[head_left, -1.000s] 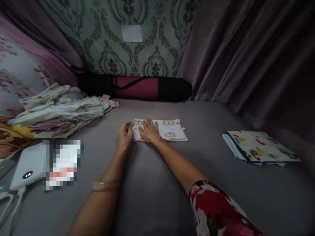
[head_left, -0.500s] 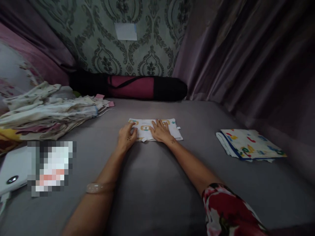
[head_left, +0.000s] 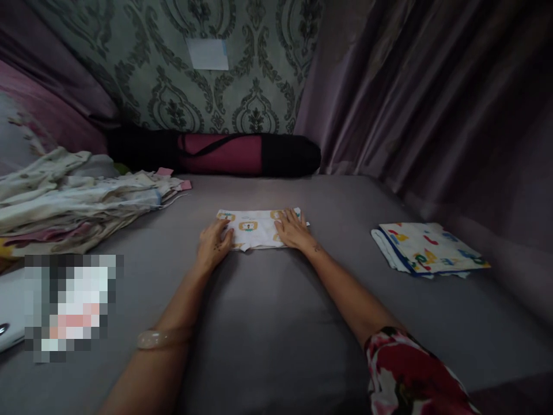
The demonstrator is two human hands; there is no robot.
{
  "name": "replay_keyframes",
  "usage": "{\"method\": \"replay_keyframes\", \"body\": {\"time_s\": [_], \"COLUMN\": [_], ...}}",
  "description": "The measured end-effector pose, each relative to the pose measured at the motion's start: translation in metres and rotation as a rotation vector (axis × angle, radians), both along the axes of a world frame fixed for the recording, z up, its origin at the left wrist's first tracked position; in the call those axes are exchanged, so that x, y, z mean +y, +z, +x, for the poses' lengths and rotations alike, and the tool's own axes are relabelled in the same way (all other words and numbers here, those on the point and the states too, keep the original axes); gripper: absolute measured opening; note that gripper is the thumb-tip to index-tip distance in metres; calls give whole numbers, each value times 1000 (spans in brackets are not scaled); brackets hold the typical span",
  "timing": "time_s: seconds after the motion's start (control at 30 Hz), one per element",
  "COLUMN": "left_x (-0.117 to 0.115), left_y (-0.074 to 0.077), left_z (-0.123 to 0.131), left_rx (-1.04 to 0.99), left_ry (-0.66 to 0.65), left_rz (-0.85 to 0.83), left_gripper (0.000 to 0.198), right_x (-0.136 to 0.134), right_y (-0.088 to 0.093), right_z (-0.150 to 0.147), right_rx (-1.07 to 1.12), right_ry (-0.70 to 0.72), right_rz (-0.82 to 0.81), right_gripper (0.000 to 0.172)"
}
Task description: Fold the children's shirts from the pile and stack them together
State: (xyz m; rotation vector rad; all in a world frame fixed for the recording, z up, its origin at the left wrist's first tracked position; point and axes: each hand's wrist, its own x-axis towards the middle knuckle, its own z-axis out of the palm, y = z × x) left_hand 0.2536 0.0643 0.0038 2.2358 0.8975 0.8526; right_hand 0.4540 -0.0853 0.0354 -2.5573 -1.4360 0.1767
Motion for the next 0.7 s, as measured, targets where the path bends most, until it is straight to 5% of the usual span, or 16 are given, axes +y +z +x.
{"method": "replay_keyframes", "body": {"time_s": [0.13,0.37,0.5,0.7], "left_x": [8,17,19,18], "left_y": [-9,-15,-13,-9], "left_z": [-3,-5,-6,-6], "left_rx": [98,189,262,352], "left_ry": [-23,151,289,369], "left_rz": [157,129,127,88], "left_gripper": [36,41,41,40], "right_x": [-3,-2,-11,-39], "right_y": [-9,-10,1,8], "right_z": [4,15,45,73], "right_rx": [55,159,234,251], "right_ry": [-6,-12,-187,-396], "right_rz": [-47,84,253,101], "right_gripper": [59,53,46,37]}}
